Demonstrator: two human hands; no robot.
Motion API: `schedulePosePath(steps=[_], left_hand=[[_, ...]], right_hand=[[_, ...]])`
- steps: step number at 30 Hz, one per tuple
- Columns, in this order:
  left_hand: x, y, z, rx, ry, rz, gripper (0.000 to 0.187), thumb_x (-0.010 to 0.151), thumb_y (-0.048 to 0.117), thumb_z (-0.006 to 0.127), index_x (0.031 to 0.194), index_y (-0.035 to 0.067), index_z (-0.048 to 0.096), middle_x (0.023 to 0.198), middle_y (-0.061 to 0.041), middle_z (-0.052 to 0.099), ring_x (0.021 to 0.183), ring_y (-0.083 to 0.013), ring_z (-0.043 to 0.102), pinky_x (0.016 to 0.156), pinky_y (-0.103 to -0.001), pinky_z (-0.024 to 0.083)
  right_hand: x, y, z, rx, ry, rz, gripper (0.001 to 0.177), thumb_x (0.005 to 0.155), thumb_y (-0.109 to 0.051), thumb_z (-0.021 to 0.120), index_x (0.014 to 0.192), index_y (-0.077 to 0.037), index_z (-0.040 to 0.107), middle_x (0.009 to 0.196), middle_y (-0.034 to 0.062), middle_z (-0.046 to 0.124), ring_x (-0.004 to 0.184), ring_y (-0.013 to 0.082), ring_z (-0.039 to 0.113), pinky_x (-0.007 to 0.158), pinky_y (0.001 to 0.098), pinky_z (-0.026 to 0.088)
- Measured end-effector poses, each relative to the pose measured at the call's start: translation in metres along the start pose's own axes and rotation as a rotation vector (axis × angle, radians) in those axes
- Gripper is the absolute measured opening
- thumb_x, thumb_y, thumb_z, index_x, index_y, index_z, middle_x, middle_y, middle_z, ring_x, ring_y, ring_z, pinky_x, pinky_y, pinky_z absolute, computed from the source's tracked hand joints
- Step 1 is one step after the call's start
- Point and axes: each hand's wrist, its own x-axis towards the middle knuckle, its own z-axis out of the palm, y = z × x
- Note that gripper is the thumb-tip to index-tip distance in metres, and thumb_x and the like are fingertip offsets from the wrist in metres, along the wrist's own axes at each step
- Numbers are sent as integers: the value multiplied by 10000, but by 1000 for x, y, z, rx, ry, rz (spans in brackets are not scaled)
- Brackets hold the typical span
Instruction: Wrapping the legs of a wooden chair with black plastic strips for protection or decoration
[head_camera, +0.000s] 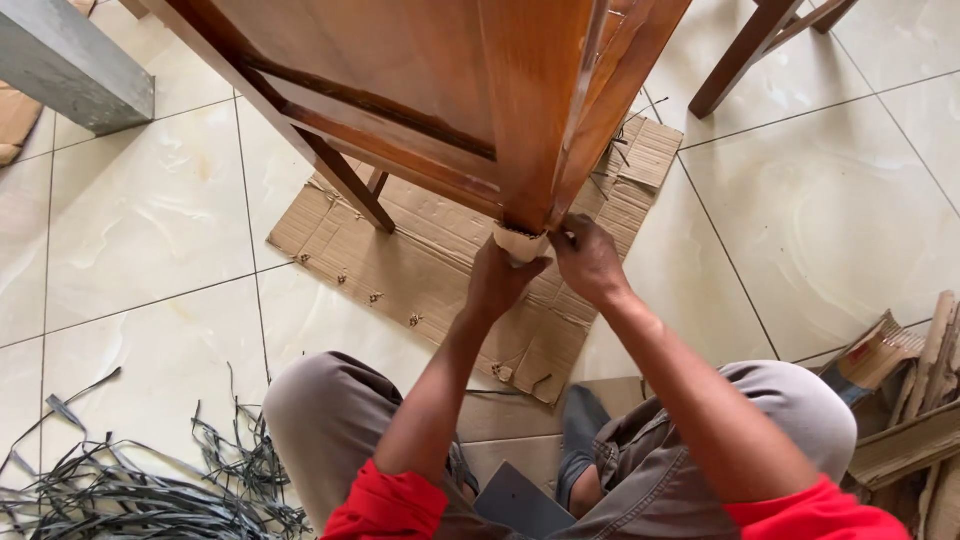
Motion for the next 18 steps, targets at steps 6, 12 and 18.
schedulePosePath(steps=[6, 12, 18], left_hand=[[4, 36, -34, 226, -222, -53, 764, 750, 321, 868, 1390, 81, 527, 1296, -191, 673, 1242, -438, 611, 1084, -596, 469], [1, 71, -59, 360, -363, -72, 691, 816, 338, 807, 1392, 93, 516, 1373, -167, 637, 1310, -406, 575, 1095, -589, 460], [-6, 53, -66, 42, -216, -100, 569, 869, 26, 622, 1414, 84, 470, 1359, -219, 640, 1296, -398, 602, 1043, -524, 514]], right_hand=[[-17, -38, -23, 181, -158, -87, 607, 779, -342, 886, 1284, -60, 705, 1109, 165, 575, 747, 269, 658, 668, 426, 572], [-22, -37, 16, 383, -58, -2, 662, 774, -361, 901, 1336, -82, 689, 1101, 107, 562, 724, 210, 626, 666, 326, 565], [-20, -28, 21, 380, -62, 6, 503, 866, -294, 832, 1305, -83, 704, 1039, 88, 615, 706, 191, 671, 634, 342, 588]])
